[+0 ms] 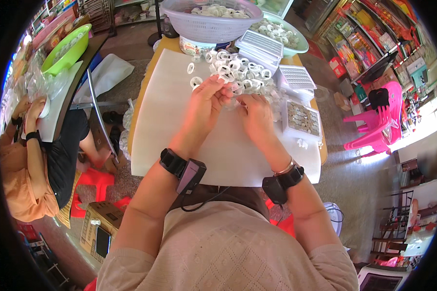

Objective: Assemble small plastic components by inserting a inner part into a white circular base.

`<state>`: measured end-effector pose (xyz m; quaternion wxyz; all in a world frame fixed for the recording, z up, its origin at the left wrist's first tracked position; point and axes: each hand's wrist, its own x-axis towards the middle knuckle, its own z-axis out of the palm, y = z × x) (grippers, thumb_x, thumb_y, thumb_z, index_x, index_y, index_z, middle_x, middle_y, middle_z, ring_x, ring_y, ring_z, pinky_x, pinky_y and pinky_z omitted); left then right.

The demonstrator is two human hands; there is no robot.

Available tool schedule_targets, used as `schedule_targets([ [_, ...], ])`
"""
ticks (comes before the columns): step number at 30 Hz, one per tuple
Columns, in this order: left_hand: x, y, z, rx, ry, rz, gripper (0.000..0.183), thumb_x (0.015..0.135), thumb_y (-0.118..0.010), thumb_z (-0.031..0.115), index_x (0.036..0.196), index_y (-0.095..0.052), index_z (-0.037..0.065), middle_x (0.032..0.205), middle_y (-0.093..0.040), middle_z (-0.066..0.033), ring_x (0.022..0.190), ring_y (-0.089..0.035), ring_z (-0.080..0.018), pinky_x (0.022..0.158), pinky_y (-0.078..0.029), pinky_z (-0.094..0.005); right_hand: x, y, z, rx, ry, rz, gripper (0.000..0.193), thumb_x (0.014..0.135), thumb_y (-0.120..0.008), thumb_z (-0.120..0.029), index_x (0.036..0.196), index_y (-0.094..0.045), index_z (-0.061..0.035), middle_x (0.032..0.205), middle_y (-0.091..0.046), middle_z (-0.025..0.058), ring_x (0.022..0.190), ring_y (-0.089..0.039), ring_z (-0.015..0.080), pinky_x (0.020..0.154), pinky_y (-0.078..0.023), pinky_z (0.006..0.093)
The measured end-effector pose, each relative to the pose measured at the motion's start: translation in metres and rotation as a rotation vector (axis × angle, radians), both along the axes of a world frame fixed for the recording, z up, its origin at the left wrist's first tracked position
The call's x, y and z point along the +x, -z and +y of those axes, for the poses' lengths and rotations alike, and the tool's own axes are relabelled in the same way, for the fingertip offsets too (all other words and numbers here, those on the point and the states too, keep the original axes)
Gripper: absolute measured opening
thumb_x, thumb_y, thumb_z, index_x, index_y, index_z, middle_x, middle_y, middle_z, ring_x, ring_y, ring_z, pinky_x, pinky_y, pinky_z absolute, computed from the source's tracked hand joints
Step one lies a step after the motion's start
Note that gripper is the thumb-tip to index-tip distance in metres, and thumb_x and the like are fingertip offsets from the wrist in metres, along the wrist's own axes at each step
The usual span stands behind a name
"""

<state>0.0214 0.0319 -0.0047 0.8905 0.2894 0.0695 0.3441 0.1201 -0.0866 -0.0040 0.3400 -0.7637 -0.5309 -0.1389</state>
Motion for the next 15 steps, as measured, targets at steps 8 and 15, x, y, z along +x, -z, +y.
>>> schedule_targets([
  [8, -0.003, -0.008, -0.005, 0.077, 0.012, 0.078, 0.020, 0.089, -0.057, 0.010, 0.104, -0.053, -0.002, 0.088, -0.063, -0.0107, 0.068, -0.060, -0.0151, 0.060, -0.047, -0.0263, 0.009, 0.000, -0.019, -0.184, 0.190, -0.373, 0.019, 0.072, -0.063, -0.006, 0.091, -0.065, -0.0055, 0.091, -0.060, 0.0071, 0.091, -0.055, 0.0265, 0.077, -0.043, 0.0386],
  [15, -0.001, -0.001, -0.002, 0.081, 0.022, 0.104, 0.021, 0.089, -0.057, 0.012, 0.104, -0.053, -0.001, 0.090, -0.063, -0.0110, 0.067, -0.058, -0.0147, 0.059, -0.045, -0.0269, -0.009, 0.005, 0.002, -0.156, -0.085, -0.258, 0.025, 0.074, -0.062, -0.010, 0.098, -0.064, -0.0051, 0.092, -0.059, 0.0083, 0.095, -0.053, 0.0265, 0.081, -0.041, 0.0393],
])
